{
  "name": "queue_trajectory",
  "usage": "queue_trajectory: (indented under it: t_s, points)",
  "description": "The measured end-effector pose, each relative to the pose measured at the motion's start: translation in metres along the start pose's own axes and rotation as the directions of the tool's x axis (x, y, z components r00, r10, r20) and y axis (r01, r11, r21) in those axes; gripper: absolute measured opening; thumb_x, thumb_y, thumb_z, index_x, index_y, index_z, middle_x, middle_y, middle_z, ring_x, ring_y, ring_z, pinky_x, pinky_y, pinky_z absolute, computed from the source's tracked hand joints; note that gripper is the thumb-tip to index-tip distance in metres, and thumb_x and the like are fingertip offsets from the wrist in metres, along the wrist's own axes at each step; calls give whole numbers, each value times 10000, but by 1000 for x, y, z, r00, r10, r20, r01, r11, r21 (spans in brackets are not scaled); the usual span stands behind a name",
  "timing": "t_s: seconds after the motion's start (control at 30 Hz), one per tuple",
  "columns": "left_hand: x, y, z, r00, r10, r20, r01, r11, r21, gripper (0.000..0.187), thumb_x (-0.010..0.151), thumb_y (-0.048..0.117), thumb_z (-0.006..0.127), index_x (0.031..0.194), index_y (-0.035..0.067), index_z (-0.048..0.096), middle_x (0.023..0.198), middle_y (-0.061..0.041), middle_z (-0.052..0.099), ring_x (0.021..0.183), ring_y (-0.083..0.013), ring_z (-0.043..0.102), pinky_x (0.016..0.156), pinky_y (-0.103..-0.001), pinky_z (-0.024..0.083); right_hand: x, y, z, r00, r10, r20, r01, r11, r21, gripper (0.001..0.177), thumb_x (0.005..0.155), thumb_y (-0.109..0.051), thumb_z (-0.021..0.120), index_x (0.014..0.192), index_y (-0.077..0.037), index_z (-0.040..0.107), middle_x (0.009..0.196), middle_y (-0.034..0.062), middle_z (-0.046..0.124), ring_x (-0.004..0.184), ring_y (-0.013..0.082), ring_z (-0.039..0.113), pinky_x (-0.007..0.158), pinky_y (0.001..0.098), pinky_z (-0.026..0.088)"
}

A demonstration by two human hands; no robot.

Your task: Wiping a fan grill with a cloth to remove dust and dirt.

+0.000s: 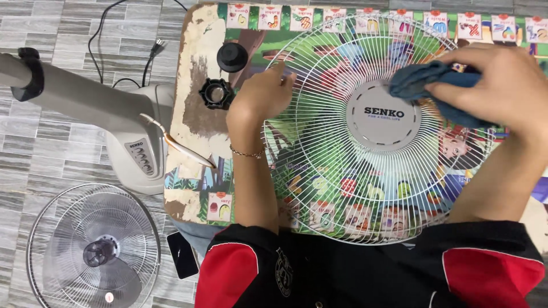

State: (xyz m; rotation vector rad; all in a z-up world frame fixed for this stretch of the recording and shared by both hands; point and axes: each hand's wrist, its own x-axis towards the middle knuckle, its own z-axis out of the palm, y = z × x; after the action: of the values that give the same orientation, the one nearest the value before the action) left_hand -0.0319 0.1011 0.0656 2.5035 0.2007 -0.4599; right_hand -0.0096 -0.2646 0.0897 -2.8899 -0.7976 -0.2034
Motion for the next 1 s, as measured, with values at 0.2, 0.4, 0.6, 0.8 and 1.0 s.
queue_trajectory:
  t_s: [0.2,0.4,0.6,0.8,1.0]
  points:
    - [7,3,17,996,31,-84,-26,998,62,521,1024,323,468,1479,76,515,1067,-147,771,882,-341,755,737,-483,586,19,-62,-19,981,-175,80,145,944,296,447,770,-124,812,1197,4,772,1132,149,759,826,277,693,676,374,532]
    - [4,4,13,997,30,-73,-25,998,59,538,1030,342,459,1485,58,508,1140,-173,750,950,-360,754,798,-498,600,12,-73,-23,892,-181,415,16,928,372,390,646,-179,794,1034,-190,827,1032,-50,822,569,186,756,463,322,598]
    - [4,2,13,995,46,-91,-41,998,56,526,1026,363,473,1446,52,539,1083,-183,763,914,-374,756,768,-516,586,-29,-25,-15,786,227,575,-245,968,-48,396,643,-329,888,1036,-343,844,901,-158,836,599,117,771,615,274,603]
    - [9,-2,19,993,71,-95,-63,995,81,584,1020,421,468,1451,34,542,1077,-170,767,918,-345,758,761,-475,595,-40,14,4,883,264,387,-350,921,171,241,816,-76,822,1052,-35,788,669,166,773,379,252,666,356,320,507]
    - [3,-1,12,994,77,-71,-75,997,36,615,1018,442,482,1473,29,504,1125,-167,750,944,-324,750,782,-467,590,-32,31,9,988,97,122,-135,926,354,255,981,82,761,1211,178,709,876,281,708,583,314,656,522,358,511]
